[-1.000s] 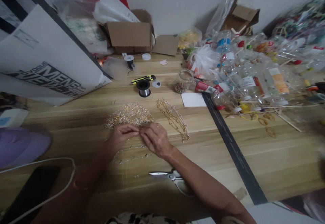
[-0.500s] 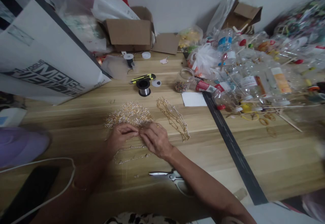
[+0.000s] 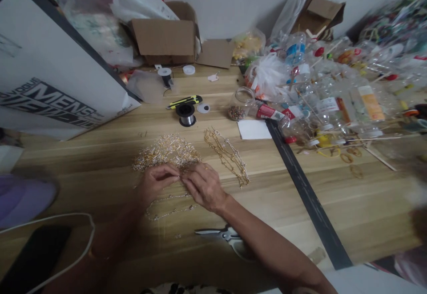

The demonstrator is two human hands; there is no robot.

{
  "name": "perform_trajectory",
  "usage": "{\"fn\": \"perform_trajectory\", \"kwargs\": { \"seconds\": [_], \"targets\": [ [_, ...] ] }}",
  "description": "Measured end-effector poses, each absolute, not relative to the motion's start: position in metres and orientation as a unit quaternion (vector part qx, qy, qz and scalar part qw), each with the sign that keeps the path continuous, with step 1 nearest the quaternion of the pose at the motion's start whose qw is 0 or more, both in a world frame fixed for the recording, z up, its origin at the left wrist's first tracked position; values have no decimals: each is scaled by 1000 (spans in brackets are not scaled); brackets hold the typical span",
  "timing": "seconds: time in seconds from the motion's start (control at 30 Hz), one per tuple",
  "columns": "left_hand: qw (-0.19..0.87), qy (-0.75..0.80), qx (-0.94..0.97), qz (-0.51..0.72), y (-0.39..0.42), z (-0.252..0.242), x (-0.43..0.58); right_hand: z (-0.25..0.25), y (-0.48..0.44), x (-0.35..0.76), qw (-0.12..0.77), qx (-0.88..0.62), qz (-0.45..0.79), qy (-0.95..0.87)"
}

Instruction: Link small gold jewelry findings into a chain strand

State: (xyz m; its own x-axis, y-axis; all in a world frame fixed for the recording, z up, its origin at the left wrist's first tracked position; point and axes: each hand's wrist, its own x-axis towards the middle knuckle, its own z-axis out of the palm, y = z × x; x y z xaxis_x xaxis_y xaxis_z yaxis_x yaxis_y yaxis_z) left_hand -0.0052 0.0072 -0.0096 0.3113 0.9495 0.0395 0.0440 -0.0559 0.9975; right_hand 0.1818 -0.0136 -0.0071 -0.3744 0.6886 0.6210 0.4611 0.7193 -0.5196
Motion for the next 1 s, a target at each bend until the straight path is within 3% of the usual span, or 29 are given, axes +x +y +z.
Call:
{"fn": "perform_trajectory", "kwargs": {
  "seconds": [1.0],
  "targets": [
    [563, 447, 585, 375, 5, -9, -5, -6, -15, 181, 415, -354, 122, -829]
  ]
}}
